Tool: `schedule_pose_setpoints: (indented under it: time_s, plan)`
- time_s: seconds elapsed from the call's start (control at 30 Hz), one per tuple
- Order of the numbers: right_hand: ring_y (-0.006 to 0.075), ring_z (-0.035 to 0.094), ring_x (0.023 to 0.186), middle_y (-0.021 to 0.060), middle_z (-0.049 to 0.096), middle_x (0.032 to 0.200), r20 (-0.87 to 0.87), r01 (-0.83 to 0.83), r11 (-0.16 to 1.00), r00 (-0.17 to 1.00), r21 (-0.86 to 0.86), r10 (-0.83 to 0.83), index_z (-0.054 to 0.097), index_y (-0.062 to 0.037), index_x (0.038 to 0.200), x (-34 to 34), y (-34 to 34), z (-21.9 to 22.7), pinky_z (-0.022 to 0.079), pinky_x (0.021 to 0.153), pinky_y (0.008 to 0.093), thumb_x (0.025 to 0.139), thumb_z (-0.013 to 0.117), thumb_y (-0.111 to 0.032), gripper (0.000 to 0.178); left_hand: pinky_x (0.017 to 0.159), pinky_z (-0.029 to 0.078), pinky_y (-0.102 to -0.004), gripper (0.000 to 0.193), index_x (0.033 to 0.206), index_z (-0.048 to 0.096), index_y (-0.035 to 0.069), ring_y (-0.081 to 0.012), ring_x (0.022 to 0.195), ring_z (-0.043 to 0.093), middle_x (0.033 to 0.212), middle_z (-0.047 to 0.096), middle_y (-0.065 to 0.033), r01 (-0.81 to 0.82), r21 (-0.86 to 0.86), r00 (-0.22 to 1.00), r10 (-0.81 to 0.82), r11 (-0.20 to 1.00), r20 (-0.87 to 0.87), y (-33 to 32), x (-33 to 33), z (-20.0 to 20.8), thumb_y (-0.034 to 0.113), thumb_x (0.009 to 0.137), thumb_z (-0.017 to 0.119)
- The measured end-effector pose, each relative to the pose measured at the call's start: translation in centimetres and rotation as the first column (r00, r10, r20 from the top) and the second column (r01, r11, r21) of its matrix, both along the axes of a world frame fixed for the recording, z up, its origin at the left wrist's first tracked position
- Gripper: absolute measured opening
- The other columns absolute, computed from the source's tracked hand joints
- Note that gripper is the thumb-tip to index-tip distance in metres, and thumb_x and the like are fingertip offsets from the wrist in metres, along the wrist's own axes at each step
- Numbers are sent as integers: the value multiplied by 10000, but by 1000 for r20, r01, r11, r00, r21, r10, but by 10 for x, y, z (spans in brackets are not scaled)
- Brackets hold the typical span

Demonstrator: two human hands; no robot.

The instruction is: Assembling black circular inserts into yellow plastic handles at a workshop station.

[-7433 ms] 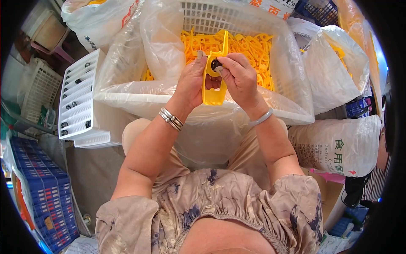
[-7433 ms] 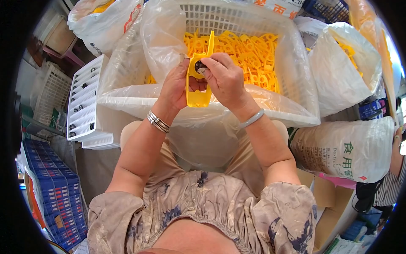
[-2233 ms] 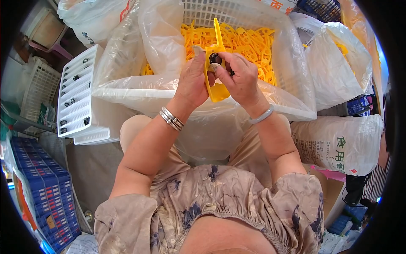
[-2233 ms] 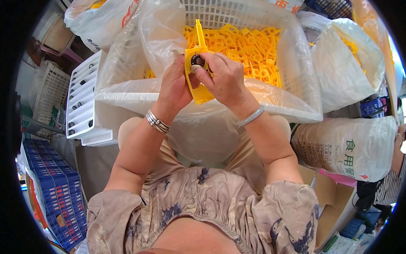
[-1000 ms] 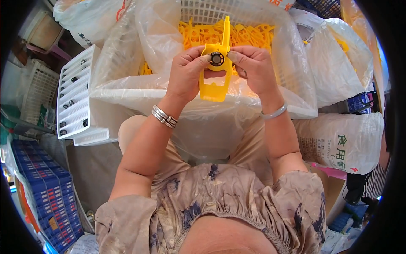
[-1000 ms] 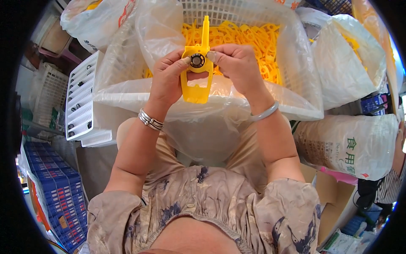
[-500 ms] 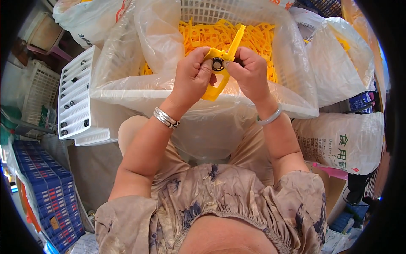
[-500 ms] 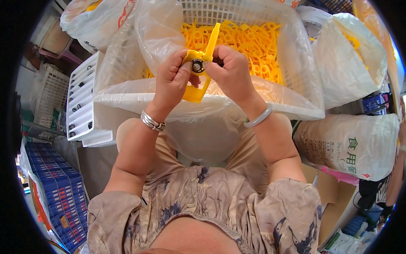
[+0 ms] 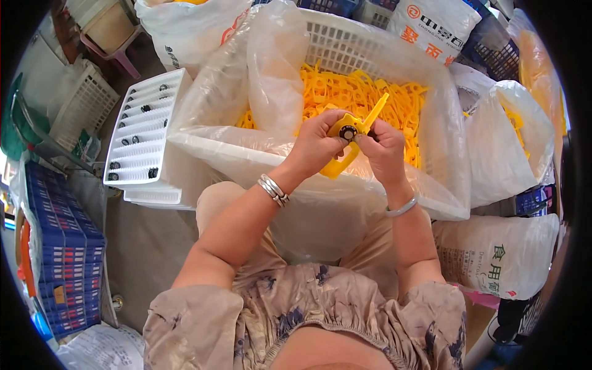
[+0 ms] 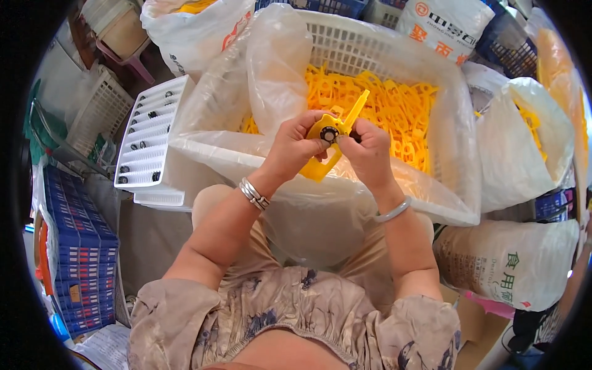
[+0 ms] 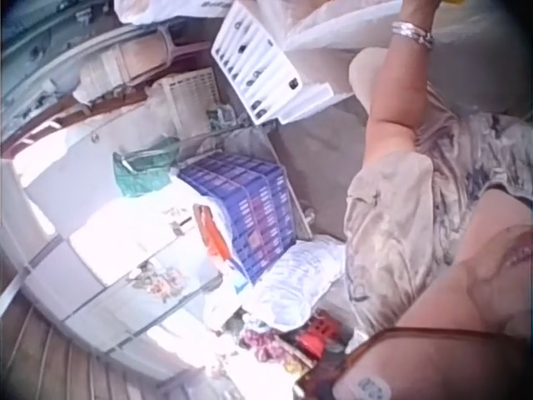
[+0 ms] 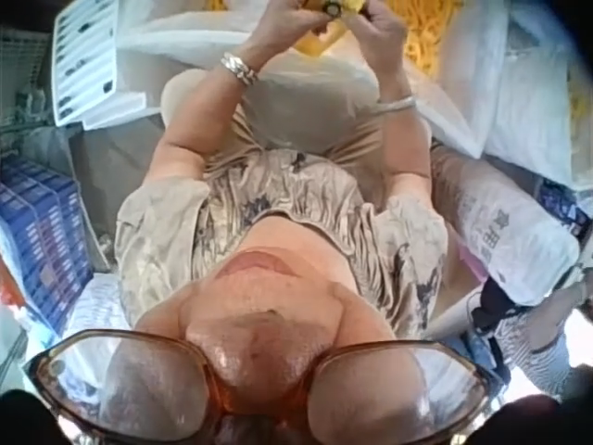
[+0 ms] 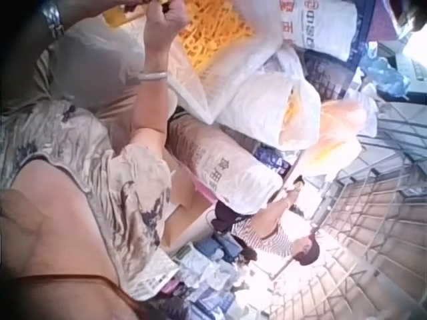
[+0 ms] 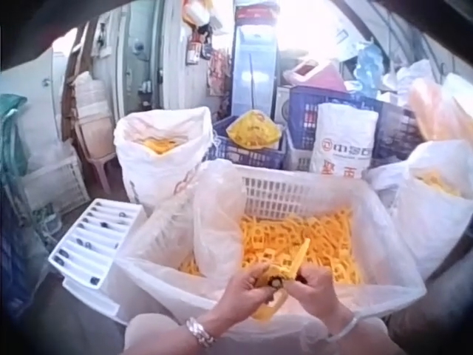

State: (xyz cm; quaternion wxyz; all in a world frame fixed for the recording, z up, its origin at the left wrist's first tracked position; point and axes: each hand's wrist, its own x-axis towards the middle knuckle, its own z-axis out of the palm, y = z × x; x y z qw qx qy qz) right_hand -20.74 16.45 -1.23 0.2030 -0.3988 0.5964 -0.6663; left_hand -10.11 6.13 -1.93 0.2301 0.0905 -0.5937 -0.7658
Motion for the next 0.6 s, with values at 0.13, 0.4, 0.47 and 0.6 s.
schedule_pose_setpoints:
  time_s: [0.13, 0.4, 0.47, 0.6]
  plan:
    - [23, 433, 593, -38, 519, 689, -337, 97, 992, 939, 87, -62, 590, 21, 837, -2, -4, 0, 357, 513, 186, 729, 512, 18, 134, 511, 435, -186, 328, 1015, 567, 7, -53, 579, 517, 782, 579, -10, -77, -41, 997, 75, 996, -29, -4, 1, 1, -91, 711, 493]
    - [37, 453, 563, -26, 516, 656, 87, -80, 985, 994, 154, 67, 587, 10, 852, 4, 11, 12, 352, 494, 172, 727, 519, 27, 143, 556, 477, -201, 438, 1176, 510, 29, -75, 604, 568, 823, 600, -20, 133, -54, 991, -133, 990, 2, -14, 11, 8, -44, 745, 540]
    - [52, 474, 570, -19, 526, 672, 93, -83, 989, 993, 123, 72, 588, 10, 866, 4, 6, 17, 372, 502, 180, 726, 525, 33, 155, 651, 491, -240, 490, 1267, 414, 47, -96, 726, 587, 927, 599, -33, 184, -108, 983, -179, 977, 49, -24, 16, 12, 22, 798, 554]
    - [47, 483, 630, 4, 600, 799, -702, 191, 912, 588, -362, -402, 611, 3, 907, 17, -28, 81, 406, 555, 196, 755, 568, 12, 159, 744, 471, -303, 422, 1218, 437, 47, -149, 842, 562, 980, 574, -54, -309, 166, 867, 349, 936, -357, -54, 31, 16, 56, 810, 543]
